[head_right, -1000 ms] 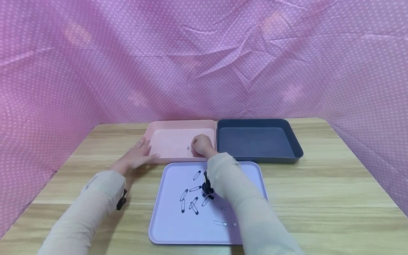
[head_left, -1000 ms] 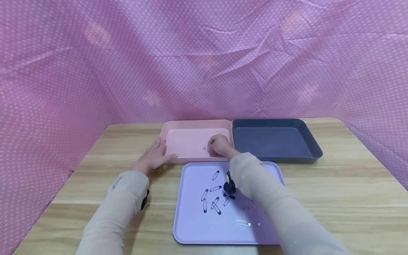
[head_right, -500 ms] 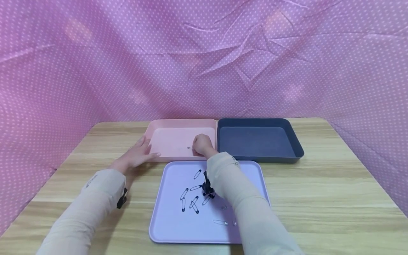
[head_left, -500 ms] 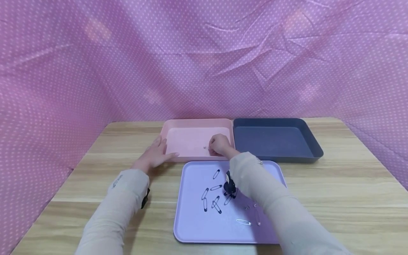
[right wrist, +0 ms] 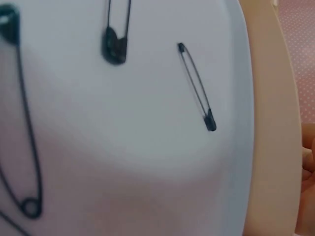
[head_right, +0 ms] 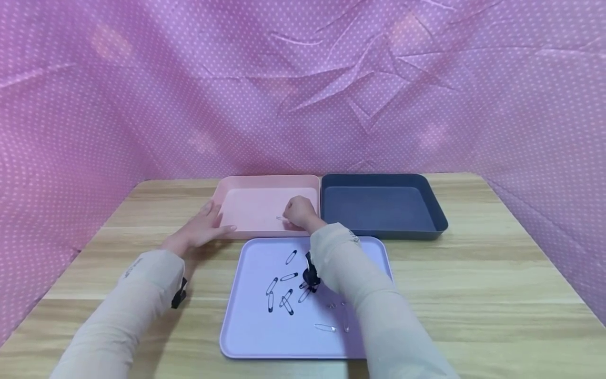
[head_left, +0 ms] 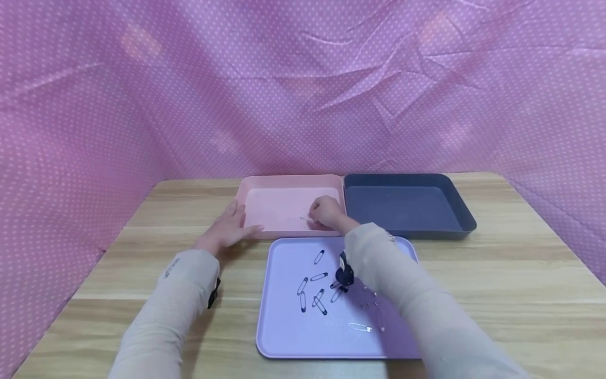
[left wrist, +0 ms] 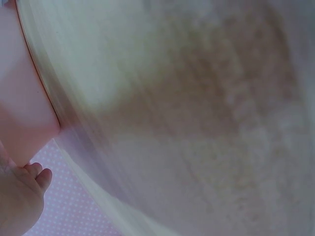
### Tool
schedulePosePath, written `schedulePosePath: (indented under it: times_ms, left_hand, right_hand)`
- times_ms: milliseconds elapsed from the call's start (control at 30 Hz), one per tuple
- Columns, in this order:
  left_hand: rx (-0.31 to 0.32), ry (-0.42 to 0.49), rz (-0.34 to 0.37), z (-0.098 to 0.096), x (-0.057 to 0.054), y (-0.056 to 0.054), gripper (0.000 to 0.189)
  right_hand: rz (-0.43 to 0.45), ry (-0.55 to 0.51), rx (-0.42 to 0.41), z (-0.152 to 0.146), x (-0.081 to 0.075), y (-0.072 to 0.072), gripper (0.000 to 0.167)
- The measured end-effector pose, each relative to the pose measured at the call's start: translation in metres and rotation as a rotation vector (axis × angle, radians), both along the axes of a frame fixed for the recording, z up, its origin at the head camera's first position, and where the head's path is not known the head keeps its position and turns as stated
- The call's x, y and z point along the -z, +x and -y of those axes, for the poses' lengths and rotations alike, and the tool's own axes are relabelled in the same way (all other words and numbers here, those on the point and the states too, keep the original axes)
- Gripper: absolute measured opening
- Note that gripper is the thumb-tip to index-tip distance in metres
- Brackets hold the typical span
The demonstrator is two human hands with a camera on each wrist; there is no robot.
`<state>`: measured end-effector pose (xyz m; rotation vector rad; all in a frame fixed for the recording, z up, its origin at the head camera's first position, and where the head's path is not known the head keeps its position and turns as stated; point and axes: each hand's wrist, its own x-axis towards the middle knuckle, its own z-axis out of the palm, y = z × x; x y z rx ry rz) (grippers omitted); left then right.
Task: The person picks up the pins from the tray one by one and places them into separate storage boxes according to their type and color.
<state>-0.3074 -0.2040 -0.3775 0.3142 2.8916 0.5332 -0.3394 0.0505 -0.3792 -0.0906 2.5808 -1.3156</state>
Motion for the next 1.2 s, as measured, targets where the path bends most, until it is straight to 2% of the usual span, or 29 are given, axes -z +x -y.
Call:
schedulePosePath:
  times_ms: [133, 267, 467, 600, 867, 1200]
  left_hand:
    - [-0.004, 0.0, -0.004, 0.002, -0.001, 0.0, 0.092]
    - [0.007, -0.003, -0.018, 0.002, 0.0, -0.001, 0.094]
    - [0.012, -0.034, -0.034, 0.001, 0.0, -0.001, 0.097]
    - [0.009, -0.025, -0.028, 0.001, 0.002, 0.0, 0.097]
    - [0.006, -0.026, -0.02, 0.0, 0.002, 0.004, 0.095]
    - [0.008, -0.028, -0.029, 0.001, 0.0, 0.004, 0.096]
  right_hand:
    - [0.012, -0.075, -0.024, 0.001, -0.005, 0.003, 0.007]
    - [-0.065, -0.052, -0.053, -0.001, -0.009, 0.007, 0.009]
    - [-0.103, -0.103, -0.07, -0.004, -0.015, 0.012, 0.012]
    - [-0.132, -0.059, -0.103, -0.008, -0.018, 0.018, 0.013]
    - [-0.119, -0.063, -0.138, -0.016, -0.026, 0.032, 0.014]
    - [-0.131, -0.02, -0.144, -0.031, -0.034, 0.049, 0.015]
